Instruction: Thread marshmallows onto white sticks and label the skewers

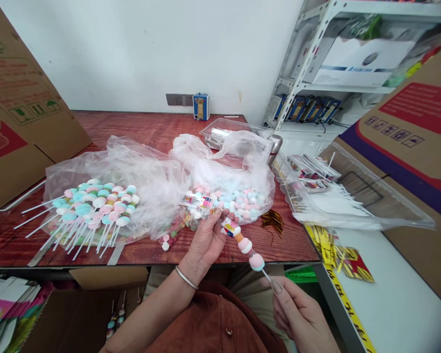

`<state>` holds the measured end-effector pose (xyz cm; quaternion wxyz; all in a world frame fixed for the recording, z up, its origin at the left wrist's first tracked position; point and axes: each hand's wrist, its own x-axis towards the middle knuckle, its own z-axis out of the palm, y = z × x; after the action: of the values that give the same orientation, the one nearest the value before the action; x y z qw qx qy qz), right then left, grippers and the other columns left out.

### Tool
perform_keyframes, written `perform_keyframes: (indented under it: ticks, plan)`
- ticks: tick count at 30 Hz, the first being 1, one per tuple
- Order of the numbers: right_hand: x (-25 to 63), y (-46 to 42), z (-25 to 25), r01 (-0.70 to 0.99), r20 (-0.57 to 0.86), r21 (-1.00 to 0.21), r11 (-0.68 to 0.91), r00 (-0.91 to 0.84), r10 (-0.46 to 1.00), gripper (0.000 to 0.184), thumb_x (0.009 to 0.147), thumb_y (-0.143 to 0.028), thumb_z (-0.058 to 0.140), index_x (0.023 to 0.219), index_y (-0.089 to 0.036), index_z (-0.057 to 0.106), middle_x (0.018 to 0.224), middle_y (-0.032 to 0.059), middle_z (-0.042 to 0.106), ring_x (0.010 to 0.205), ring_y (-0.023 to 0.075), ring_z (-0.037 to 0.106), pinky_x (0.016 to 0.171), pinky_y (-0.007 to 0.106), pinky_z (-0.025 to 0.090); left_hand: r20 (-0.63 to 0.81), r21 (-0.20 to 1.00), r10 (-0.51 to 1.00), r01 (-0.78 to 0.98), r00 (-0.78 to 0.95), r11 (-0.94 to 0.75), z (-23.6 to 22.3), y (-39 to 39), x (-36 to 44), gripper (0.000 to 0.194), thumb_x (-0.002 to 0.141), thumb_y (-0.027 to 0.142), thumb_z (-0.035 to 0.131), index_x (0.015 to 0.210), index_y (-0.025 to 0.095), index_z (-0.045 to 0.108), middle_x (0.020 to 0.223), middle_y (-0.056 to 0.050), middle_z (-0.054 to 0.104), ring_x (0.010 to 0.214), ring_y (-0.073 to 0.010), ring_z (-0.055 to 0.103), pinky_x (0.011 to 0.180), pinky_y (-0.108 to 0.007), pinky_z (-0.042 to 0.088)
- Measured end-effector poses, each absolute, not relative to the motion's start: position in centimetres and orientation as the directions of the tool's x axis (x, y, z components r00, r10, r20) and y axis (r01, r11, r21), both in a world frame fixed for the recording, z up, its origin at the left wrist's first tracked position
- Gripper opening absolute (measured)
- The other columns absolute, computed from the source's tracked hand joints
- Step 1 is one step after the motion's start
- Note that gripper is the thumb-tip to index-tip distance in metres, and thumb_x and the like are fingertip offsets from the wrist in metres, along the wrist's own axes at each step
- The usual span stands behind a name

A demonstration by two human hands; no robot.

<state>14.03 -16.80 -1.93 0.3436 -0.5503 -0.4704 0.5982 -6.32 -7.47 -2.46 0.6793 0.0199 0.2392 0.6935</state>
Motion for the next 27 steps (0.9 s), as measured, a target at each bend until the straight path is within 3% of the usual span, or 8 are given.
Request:
perform_keyframes:
  ticks: [3, 8, 12, 16, 19, 22, 24, 27]
  plan:
    - [12.7, -17.5, -2.8, -0.149, -0.468, -0.850, -0.506, -0.227, 0.854, 0.042, 0.085, -0.058, 0.064, 0.090, -0.017, 0.067, 0.050, -0.0106, 0.034, 0.038, 0.0035, 0.024, 0.041, 0.018, 0.027, -0.261, 0.333, 0.965, -0.941, -0.032, 0.060, -2.3, -7.5, -6.4, 0.009, 0.082, 0.010, 0.069, 0.090, 0.013, 0.066, 0.076, 0.000, 0.064, 0.071, -0.0121, 0.064, 0.080, -0.030, 0.056]
    - [11.6, -18.1, -3.9, -0.245, -0.500, -0.787, -0.566, -0.283, 0.818, 0.041, 0.080, -0.057, 0.071, 0.083, -0.017, 0.064, 0.049, -0.0112, 0.034, 0.039, 0.0022, 0.020, 0.041, 0.017, 0.021, -0.239, 0.335, 0.970, -0.941, -0.041, 0.043, -2.3, -7.4, -6.4, 0.007, 0.083, 0.016, 0.070, 0.087, 0.014, 0.064, 0.072, 0.003, 0.054, 0.059, -0.0065, 0.053, 0.070, -0.023, 0.053]
    - [11.7, -17.8, -4.2, -0.131, -0.448, -0.866, -0.483, -0.228, 0.864, 0.043, 0.079, -0.059, 0.070, 0.081, -0.017, 0.063, 0.051, -0.0101, 0.032, 0.043, 0.0051, 0.025, 0.042, 0.017, 0.022, -0.258, 0.356, 0.965, -0.933, -0.042, 0.054, -2.6, -7.4, -6.3, 0.010, 0.084, 0.019, 0.071, 0.088, 0.014, 0.064, 0.068, 0.003, 0.050, 0.059, -0.0079, 0.051, 0.067, -0.023, 0.052]
    - [12.0, -17.4, -4.0, 0.195, -0.219, -0.962, -0.193, -0.122, 0.968, 0.035, 0.087, -0.052, 0.062, 0.078, -0.019, 0.065, 0.060, -0.0026, 0.053, 0.053, 0.0106, 0.046, 0.049, 0.019, 0.037, -0.263, 0.332, 0.965, -0.941, -0.021, 0.070, -3.0, -7.4, -6.3, 0.013, 0.083, 0.018, 0.072, 0.091, 0.013, 0.063, 0.072, 0.003, 0.052, 0.062, -0.0082, 0.053, 0.068, -0.024, 0.052]
    - [12.2, -17.0, -4.2, 0.437, 0.037, -0.897, 0.066, -0.076, 0.996, 0.027, 0.090, -0.043, 0.059, 0.081, -0.020, 0.069, 0.073, 0.0017, 0.067, 0.065, 0.0147, 0.060, 0.061, 0.021, 0.046, -0.302, 0.328, 0.953, -0.940, -0.013, 0.091, -2.9, -7.5, -6.3, 0.017, 0.082, 0.018, 0.072, 0.095, 0.013, 0.063, 0.072, 0.003, 0.053, 0.060, -0.0079, 0.053, 0.067, -0.024, 0.053]
    - [12.1, -16.8, -4.5, 0.583, 0.241, -0.780, 0.228, -0.057, 0.969, 0.022, 0.089, -0.036, 0.059, 0.079, -0.021, 0.070, 0.066, -0.0003, 0.066, 0.056, 0.0128, 0.057, 0.058, 0.020, 0.044, -0.340, 0.325, 0.940, -0.939, -0.006, 0.111, -2.7, -7.7, -6.2, 0.015, 0.084, 0.017, 0.071, 0.095, 0.011, 0.063, 0.068, 0.003, 0.052, 0.056, -0.0066, 0.050, 0.061, -0.023, 0.052]
    - [11.9, -16.7, -4.3, 0.603, 0.263, -0.755, 0.257, -0.080, 0.961, 0.023, 0.090, -0.036, 0.058, 0.077, -0.021, 0.068, 0.062, -0.0015, 0.063, 0.053, 0.0120, 0.055, 0.055, 0.020, 0.042, -0.356, 0.317, 0.934, -0.940, 0.007, 0.128, -2.7, -7.7, -6.1, 0.013, 0.085, 0.018, 0.069, 0.094, 0.010, 0.063, 0.064, 0.004, 0.049, 0.053, -0.0058, 0.048, 0.058, -0.022, 0.051]
    - [11.5, -16.5, -3.8, 0.546, 0.149, -0.815, 0.195, -0.129, 0.980, 0.032, 0.094, -0.041, 0.052, 0.073, -0.021, 0.065, 0.061, -0.0018, 0.060, 0.054, 0.0123, 0.053, 0.053, 0.020, 0.041, -0.362, 0.297, 0.932, -0.945, 0.023, 0.138, -2.9, -7.7, -6.1, 0.013, 0.087, 0.020, 0.067, 0.094, 0.009, 0.063, 0.062, 0.005, 0.046, 0.051, -0.0051, 0.046, 0.056, -0.021, 0.050]
